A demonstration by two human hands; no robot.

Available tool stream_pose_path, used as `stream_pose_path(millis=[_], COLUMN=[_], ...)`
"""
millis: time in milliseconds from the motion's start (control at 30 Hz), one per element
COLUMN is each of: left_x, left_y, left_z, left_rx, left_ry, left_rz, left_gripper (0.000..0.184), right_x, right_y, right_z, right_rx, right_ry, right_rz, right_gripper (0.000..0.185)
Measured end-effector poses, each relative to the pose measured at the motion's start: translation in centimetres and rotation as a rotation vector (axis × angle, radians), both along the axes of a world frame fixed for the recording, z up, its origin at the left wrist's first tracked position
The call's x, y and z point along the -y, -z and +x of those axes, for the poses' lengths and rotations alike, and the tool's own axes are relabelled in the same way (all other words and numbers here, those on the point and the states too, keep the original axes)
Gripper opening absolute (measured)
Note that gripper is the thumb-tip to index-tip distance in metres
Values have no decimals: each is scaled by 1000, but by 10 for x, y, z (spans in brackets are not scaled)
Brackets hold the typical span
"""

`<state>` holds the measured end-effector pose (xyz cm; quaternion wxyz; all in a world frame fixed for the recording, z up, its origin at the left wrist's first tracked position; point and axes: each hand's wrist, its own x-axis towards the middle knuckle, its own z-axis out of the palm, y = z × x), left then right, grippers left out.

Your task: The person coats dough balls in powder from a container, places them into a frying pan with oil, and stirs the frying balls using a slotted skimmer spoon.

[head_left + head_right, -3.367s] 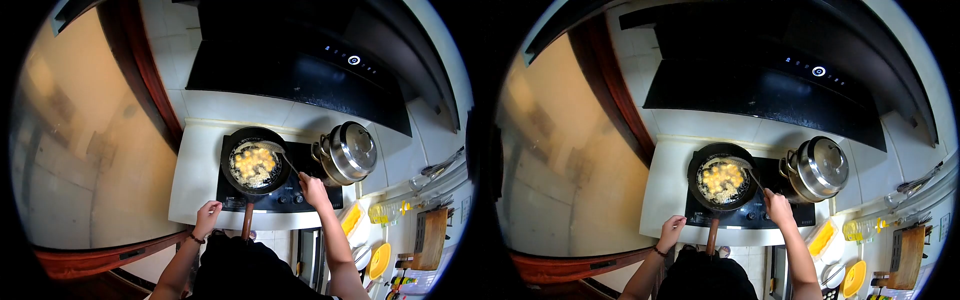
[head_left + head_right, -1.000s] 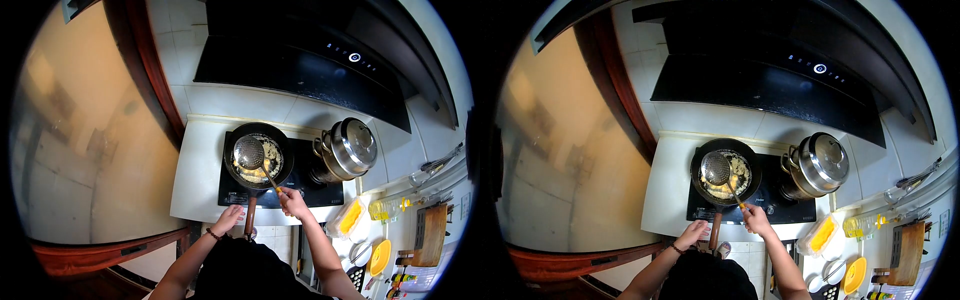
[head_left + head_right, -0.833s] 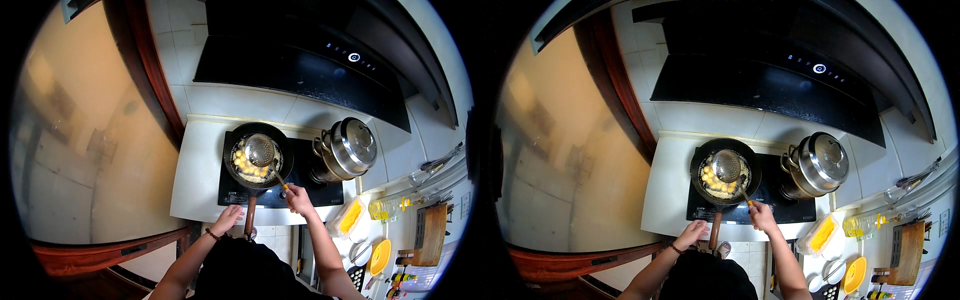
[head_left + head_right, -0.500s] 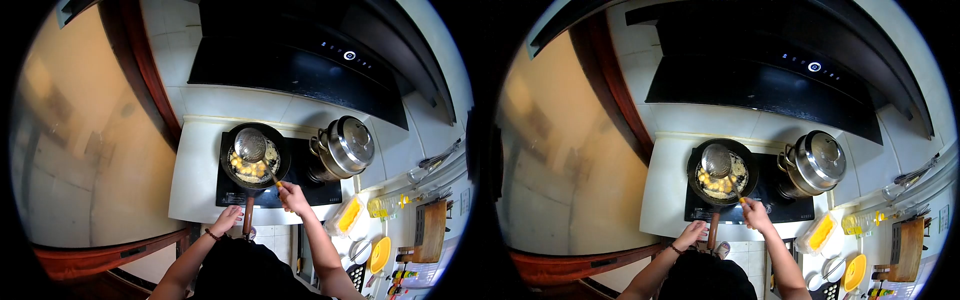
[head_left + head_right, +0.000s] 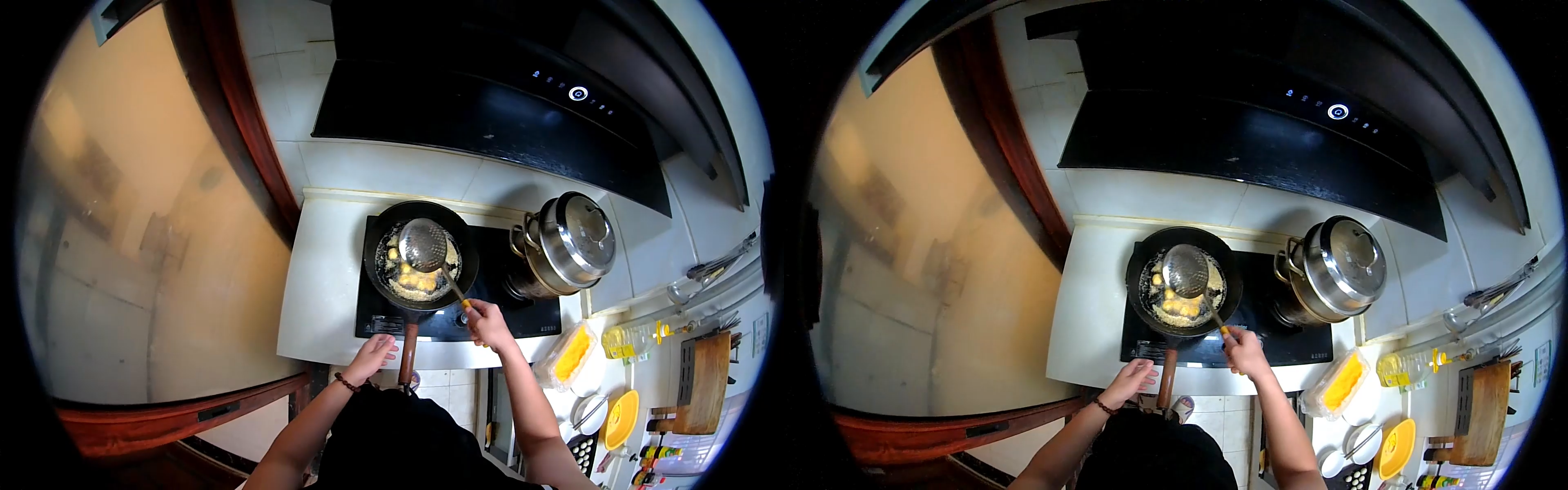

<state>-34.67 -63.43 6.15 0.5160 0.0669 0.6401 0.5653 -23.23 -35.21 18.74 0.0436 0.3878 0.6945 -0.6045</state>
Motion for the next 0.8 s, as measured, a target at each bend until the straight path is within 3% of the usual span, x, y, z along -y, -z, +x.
stream_pose_path(millis=[167,267,333,533,800], left_x=[2,1,0,-5,1], left_y=[-2,-3,-2,-5,8], left_z=[-1,-3,-2,-5,-8], left_rx=[-5,-4,-23,3,-11], left_ry=[-12,10,26,18,20], left_rz=[-1,-29,-43,-24,-7], left_gripper=[46,46,46,46,47], right_x=[-21,-28,-33,-18,-34], right_y=[2,12,40,-9,-20], right_z=[0,0,1,2,4], right_rx=[-16,16,-312,56,99], right_ry=[67,13,-157,-368,-373], right_rz=[69,242,911,1063,1178], right_gripper=[37,35,32,40,41])
